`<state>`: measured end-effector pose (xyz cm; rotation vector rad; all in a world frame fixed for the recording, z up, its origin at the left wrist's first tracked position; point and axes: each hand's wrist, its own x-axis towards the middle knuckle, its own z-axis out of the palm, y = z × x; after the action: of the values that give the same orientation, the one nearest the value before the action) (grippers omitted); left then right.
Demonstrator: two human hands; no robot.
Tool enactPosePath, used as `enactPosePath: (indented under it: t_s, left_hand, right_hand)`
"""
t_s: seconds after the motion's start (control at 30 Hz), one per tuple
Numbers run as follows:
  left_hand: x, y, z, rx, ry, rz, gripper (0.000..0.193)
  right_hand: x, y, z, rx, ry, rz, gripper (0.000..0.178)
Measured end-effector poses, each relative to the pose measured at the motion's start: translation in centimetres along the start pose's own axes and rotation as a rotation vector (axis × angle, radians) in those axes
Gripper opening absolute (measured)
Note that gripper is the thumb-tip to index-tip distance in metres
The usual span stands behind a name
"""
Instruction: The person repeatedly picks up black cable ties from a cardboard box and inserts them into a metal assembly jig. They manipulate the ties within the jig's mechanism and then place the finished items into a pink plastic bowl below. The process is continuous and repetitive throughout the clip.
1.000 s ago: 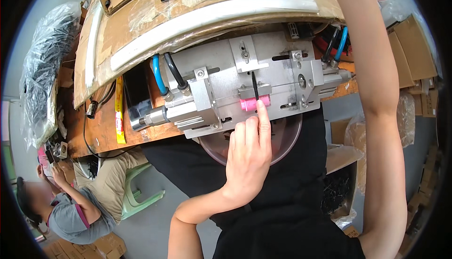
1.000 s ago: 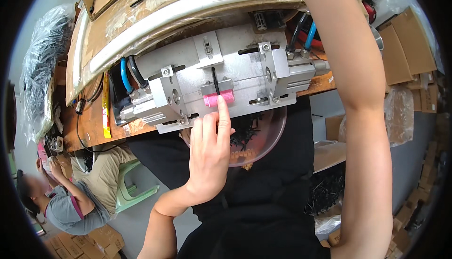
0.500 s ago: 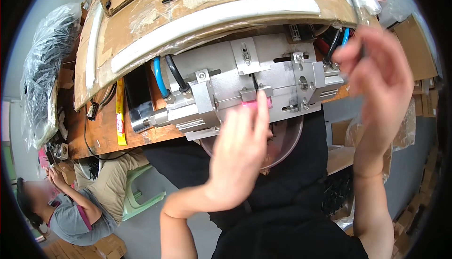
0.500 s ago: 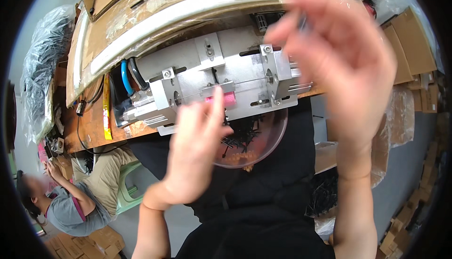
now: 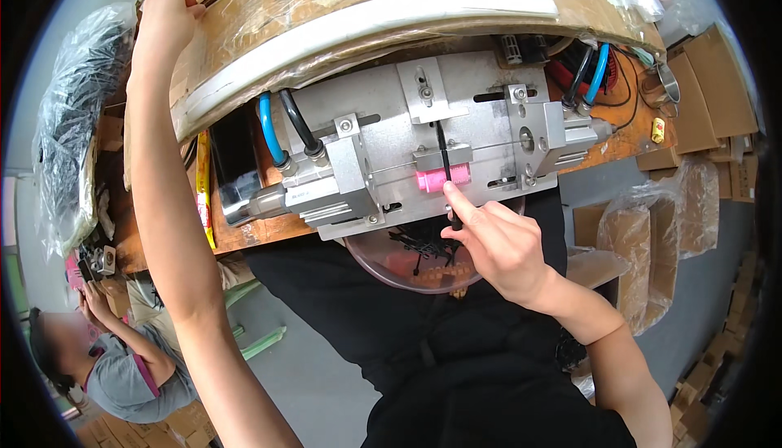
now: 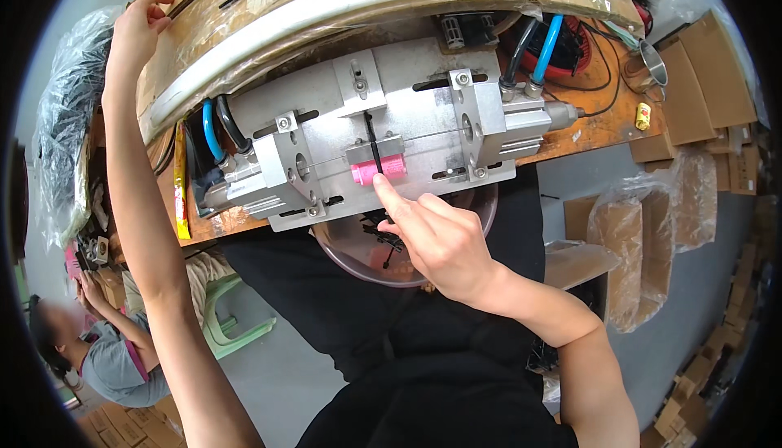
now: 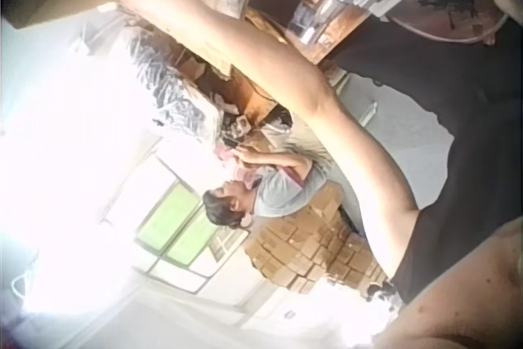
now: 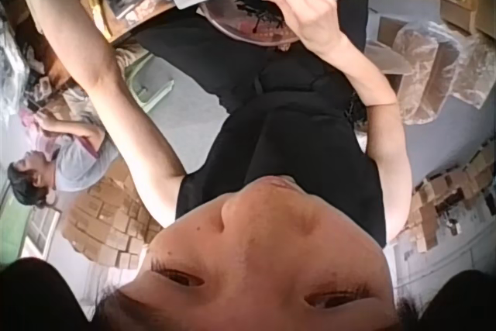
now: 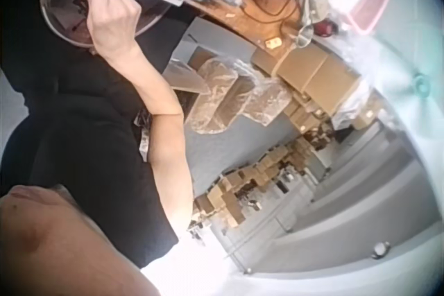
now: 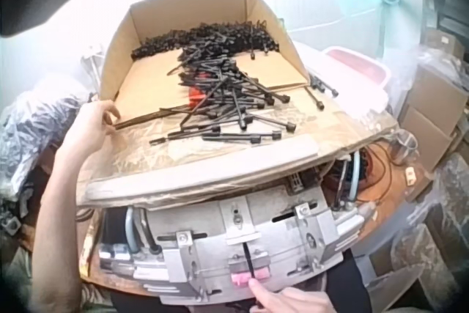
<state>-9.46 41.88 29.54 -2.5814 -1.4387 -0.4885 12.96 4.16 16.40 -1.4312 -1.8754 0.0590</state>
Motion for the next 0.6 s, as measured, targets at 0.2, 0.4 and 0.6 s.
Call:
enactPosePath:
  t_s: [0.2, 0.4, 0.6]
  left_hand:
    - [-0.8, -0.8, 1.4, 0.011, 0.318, 0.162, 0.031]
    - [-1.4, -1.3, 0.6, -0.064, 0.230, 0.087, 0.024]
    - [-1.7, -2.1, 1.5, -0.140, 0.323, 0.160, 0.028]
  right_hand:
    - [3.5, -0.8, -4.3, -0.054, -0.158, -0.033, 0.046]
    - [19.3, 2.9, -6.4, -0.495, 0.096, -0.326, 0.024]
    - [26.0, 5.3, -4.5, -0.471, -0.233, -0.225, 0.007]
